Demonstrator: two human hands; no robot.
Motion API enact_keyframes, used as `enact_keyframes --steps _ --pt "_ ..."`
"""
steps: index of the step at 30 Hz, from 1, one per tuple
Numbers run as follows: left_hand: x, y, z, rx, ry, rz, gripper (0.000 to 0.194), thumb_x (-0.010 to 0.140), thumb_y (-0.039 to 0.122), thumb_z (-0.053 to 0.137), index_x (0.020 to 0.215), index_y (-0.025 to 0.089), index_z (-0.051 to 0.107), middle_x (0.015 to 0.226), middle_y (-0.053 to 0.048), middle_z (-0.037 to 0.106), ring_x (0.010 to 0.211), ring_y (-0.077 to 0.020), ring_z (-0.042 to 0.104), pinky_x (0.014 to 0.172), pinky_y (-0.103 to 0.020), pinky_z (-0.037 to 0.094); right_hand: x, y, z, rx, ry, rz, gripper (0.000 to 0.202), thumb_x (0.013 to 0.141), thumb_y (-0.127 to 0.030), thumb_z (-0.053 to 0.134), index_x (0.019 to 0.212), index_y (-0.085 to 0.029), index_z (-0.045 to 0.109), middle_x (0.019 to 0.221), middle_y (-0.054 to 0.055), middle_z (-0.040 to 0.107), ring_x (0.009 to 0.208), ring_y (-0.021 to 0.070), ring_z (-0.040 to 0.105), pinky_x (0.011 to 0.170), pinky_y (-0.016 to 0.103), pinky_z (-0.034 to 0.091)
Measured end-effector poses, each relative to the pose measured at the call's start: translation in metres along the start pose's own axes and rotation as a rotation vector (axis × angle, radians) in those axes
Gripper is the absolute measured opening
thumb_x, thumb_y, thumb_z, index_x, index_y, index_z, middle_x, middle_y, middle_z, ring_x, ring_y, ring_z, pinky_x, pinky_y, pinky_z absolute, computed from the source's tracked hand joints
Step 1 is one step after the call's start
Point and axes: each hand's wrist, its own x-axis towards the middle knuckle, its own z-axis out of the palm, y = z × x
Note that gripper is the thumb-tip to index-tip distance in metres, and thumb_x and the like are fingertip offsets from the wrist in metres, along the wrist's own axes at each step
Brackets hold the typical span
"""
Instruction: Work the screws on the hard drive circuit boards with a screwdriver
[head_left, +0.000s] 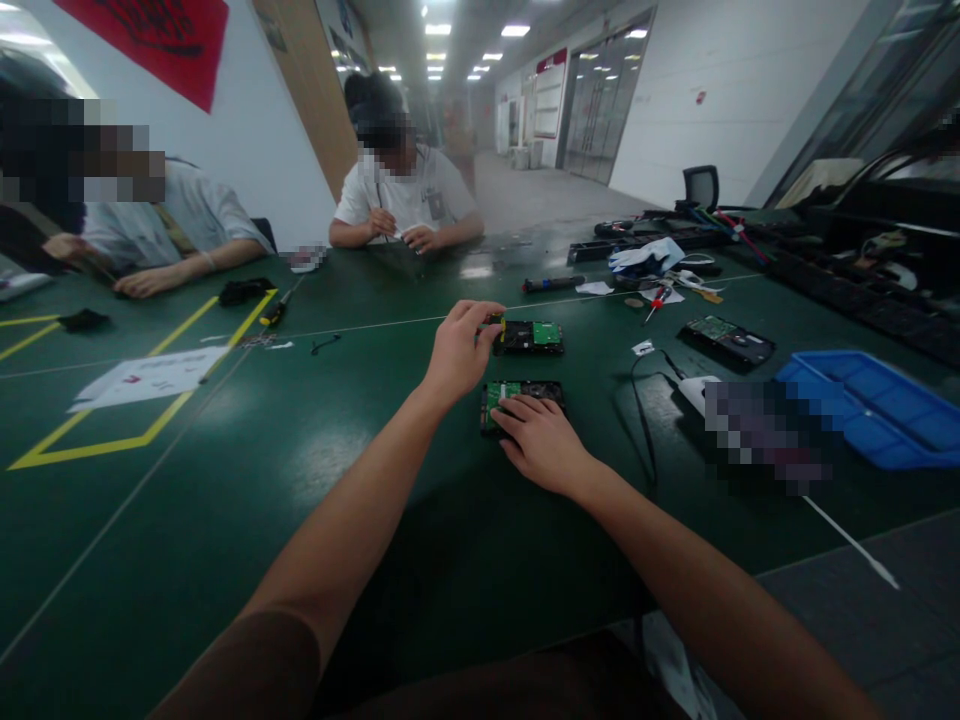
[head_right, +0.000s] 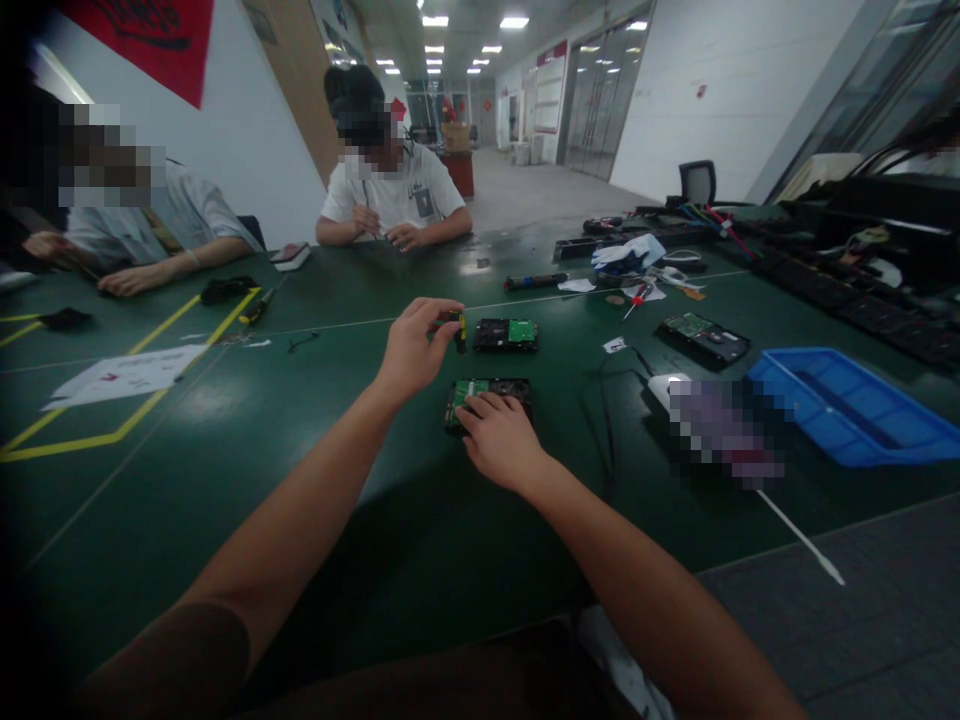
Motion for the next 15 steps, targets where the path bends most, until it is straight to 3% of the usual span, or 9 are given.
enact_keyframes --steps 4,10,15 --pt "-0.0001 -0.0028 0.0007 0.021 -0.023 0.003 0.030 0.098 0.012 0.059 0.122 0.023 0.072 0.110 -0.007 0.072 0.100 -0.0192 0.068 0.094 -0.036 0.057 -0.0002 -0.0001 -0.0011 -0.003 -0.004 -0.008 0.044 0.103 -0.027 0.055 0.146 -0.020 0.061 0.152 0.013 0.059 0.140 0.0317 0.050 0.112 0.048 0.038" --pt "-0.0002 -0.0039 0.0031 -0.089 -0.047 -0.040 0.025 0.096 0.022 0.068 0.122 0.022 0.071 0.105 -0.005 0.075 0.090 -0.0163 0.071 0.084 -0.031 0.059 -0.0003 0.0003 -0.0019 -0.002 0.001 -0.006 0.044 0.103 -0.027 0.056 0.146 -0.020 0.061 0.152 0.012 0.060 0.140 0.0321 0.051 0.112 0.049 0.038" --pt "0.0001 -0.0037 0.0040 -0.120 -0.043 -0.039 0.025 0.093 0.020 0.071 0.118 0.022 0.072 0.101 -0.004 0.076 0.088 -0.0155 0.071 0.083 -0.031 0.060 -0.0002 -0.0005 -0.0019 -0.009 -0.004 -0.007 0.044 0.103 -0.027 0.056 0.146 -0.019 0.060 0.153 0.013 0.059 0.140 0.0325 0.051 0.112 0.050 0.039"
